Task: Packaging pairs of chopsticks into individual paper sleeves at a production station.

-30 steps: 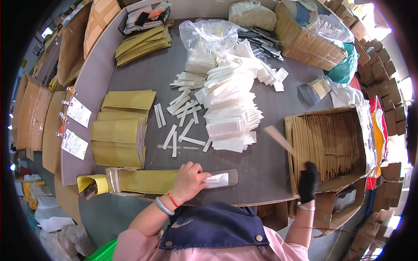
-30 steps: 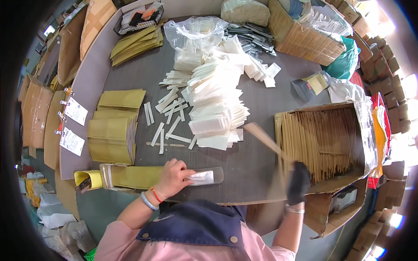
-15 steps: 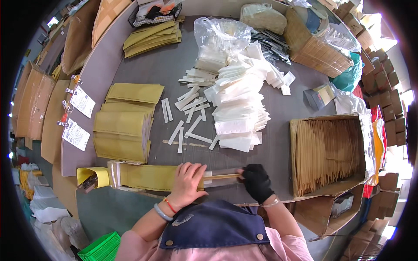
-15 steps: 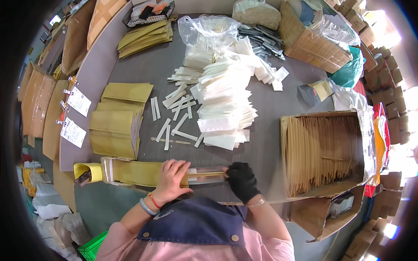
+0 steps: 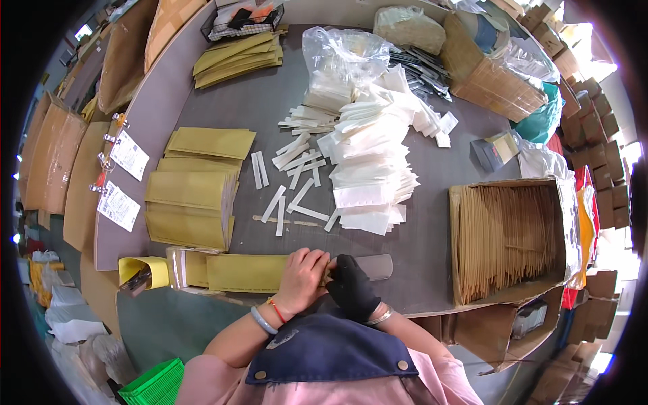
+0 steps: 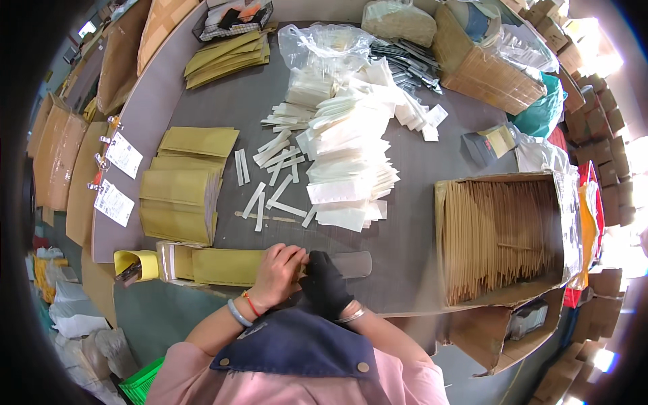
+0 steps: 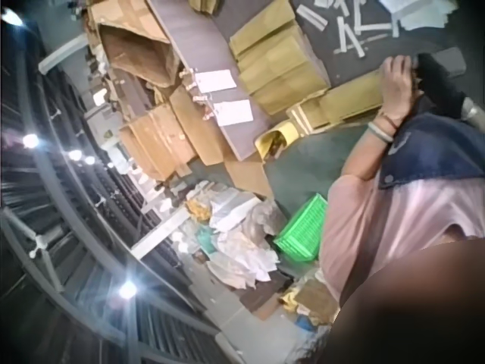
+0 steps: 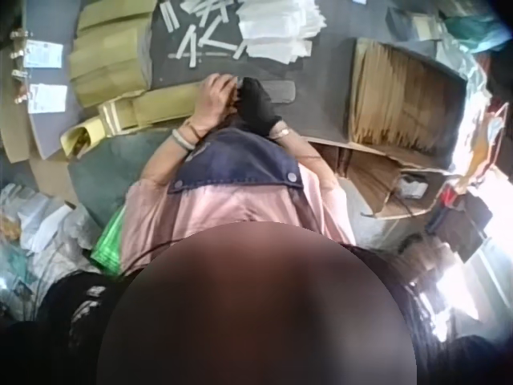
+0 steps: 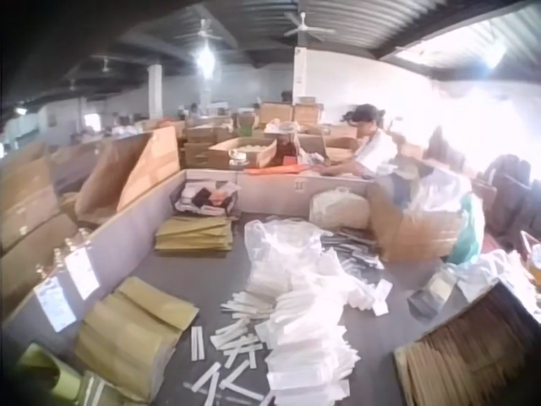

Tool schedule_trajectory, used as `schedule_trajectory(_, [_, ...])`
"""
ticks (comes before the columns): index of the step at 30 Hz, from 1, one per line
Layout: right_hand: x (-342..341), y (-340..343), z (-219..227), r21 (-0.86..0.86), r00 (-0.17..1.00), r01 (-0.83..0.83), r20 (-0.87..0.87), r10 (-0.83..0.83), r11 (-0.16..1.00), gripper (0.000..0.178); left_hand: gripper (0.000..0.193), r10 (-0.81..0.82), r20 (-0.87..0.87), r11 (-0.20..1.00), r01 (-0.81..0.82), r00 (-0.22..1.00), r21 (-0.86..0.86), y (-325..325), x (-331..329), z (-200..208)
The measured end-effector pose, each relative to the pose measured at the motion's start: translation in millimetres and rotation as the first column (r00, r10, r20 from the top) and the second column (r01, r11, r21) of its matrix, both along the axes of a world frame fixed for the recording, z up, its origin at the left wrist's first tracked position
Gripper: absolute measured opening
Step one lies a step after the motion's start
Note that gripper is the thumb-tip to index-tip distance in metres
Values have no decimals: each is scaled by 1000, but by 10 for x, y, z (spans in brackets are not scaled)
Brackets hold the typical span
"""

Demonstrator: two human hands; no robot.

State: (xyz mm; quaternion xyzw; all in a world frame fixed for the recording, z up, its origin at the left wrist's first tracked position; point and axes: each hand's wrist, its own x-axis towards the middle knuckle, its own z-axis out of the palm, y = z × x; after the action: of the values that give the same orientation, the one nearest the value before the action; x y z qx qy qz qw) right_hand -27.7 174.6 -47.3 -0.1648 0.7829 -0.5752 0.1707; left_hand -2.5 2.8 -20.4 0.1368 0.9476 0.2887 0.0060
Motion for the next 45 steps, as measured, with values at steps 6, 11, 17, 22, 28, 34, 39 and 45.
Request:
schedule_trajectory(6, [-224,308,345,568,817,-37,-457,352,822,60,53,-241,81,937,253,967,-239,-48,-104,179])
schedule_trajectory(11, [-294,569,573,526,826,-52,-456,333,849,63,17,-336,-7,928,330,942,-174,-489,-432,849])
schedule_trajectory(17, [-350,753,706,560,847,191,-509,153,806,63,45,293,-236,926,-337,927,-172,-1166,-405,505])
schedule_trajectory(22, [-254,709,714,629,854,115,-458,247,769,63,100,499,13,863,-496,866,-100,-424,283,-197])
schedule_trajectory(28, [-280,703,711,660,839,-18,-399,371,751,64,100,500,68,862,-504,863,60,-529,311,-285])
schedule_trajectory(34, [-204,32,273,519,809,-172,-410,420,837,61,94,481,111,873,-487,870,31,-464,266,-162])
schedule_trajectory(39, [-337,191,295,367,774,-65,-569,279,928,64,67,320,2,942,-318,948,112,-577,-183,-179])
schedule_trajectory(45, [-546,1520,375,340,700,566,-679,-221,751,43,16,305,-155,947,-316,940,-57,-612,-932,-306])
